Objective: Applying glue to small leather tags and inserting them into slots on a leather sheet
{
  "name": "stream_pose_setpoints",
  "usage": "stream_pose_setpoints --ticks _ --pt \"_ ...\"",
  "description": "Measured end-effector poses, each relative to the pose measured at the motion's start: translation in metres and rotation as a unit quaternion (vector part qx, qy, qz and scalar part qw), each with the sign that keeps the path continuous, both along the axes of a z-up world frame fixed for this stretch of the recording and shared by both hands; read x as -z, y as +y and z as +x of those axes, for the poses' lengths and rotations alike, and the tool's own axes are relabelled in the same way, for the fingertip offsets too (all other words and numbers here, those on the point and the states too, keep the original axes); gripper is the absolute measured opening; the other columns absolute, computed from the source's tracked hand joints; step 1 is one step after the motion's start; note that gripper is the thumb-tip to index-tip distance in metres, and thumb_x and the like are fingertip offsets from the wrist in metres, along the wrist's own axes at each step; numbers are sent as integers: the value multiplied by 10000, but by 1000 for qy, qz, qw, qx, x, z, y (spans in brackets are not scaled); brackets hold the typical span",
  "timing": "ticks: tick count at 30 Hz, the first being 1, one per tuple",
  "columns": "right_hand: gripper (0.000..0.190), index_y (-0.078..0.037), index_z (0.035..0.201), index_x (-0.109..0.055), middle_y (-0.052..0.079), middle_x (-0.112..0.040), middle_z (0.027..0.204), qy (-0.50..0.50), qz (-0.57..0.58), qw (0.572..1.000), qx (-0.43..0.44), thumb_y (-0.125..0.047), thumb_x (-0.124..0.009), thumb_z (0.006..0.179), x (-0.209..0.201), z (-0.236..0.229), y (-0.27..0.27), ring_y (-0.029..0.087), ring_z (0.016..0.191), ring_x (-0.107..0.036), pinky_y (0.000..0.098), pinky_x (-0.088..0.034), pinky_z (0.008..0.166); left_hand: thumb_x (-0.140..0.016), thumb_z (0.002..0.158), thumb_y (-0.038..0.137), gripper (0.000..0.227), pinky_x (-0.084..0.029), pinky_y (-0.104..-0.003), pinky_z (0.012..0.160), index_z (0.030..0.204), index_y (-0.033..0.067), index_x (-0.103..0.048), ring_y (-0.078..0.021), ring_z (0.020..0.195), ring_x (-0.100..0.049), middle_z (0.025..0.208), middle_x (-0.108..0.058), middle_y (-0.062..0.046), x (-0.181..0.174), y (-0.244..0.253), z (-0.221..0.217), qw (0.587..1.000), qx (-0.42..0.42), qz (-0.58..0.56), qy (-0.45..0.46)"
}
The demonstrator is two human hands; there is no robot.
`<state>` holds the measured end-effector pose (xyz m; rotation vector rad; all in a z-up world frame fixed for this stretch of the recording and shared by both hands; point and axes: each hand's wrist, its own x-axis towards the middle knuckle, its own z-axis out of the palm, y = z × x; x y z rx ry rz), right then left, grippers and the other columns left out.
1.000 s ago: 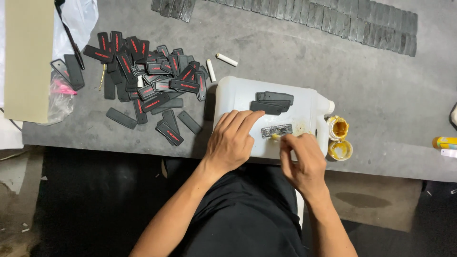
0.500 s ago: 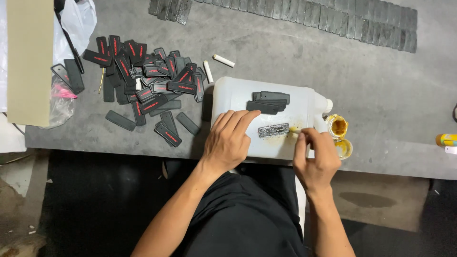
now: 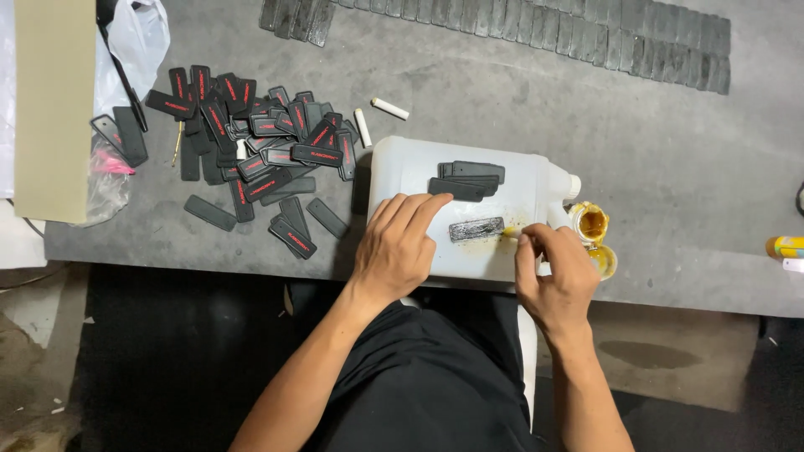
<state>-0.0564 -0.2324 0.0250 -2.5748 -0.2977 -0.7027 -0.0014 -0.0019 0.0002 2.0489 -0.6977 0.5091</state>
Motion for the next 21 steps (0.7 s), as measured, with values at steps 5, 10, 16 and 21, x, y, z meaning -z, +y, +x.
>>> stream_pose_setpoints --ticks 5,10,16,21 --pt "59 -23 1010 -742 79 -610 669 -5 26 1000 -3 -8 -690 989 -2 8 5 256 618 -602 371 -490 585 -409 801 -46 531 -529 -405 784 1273 16 -644 -298 813 -596 968 -618 -128 -2 0 0 1000 5 -1 4" --pt "58 -22 999 -739 78 -598 663 -23 16 999 -18 -9 -685 986 4 6 8 252 600 -572 356 -492 585 -405 808 -50 528 -525 -401 786 1275 10 -642 -299 817 -592 972 -616 -133 -2 0 0 1000 3 3 4" --pt "64 -24 1006 -734 76 -589 660 -22 26 999 8 -22 -670 1010 6 -3 17 252 616 -605 369 -497 582 -404 814 -44 521 -529 -402 784 1273 15 -646 -298 822 -603 964 -622 -127 -2 -1 -3 1000 0 3 14" --pt "69 -47 997 -763 81 -652 649 25 103 994 21 -55 -696 985 3 -5 51 249 579 -642 354 -498 551 -404 802 -49 530 -523 -390 770 1270 18 -644 -292 811 -593 957 -614 -122 -7 0 -2 1000 -1 -2 12"
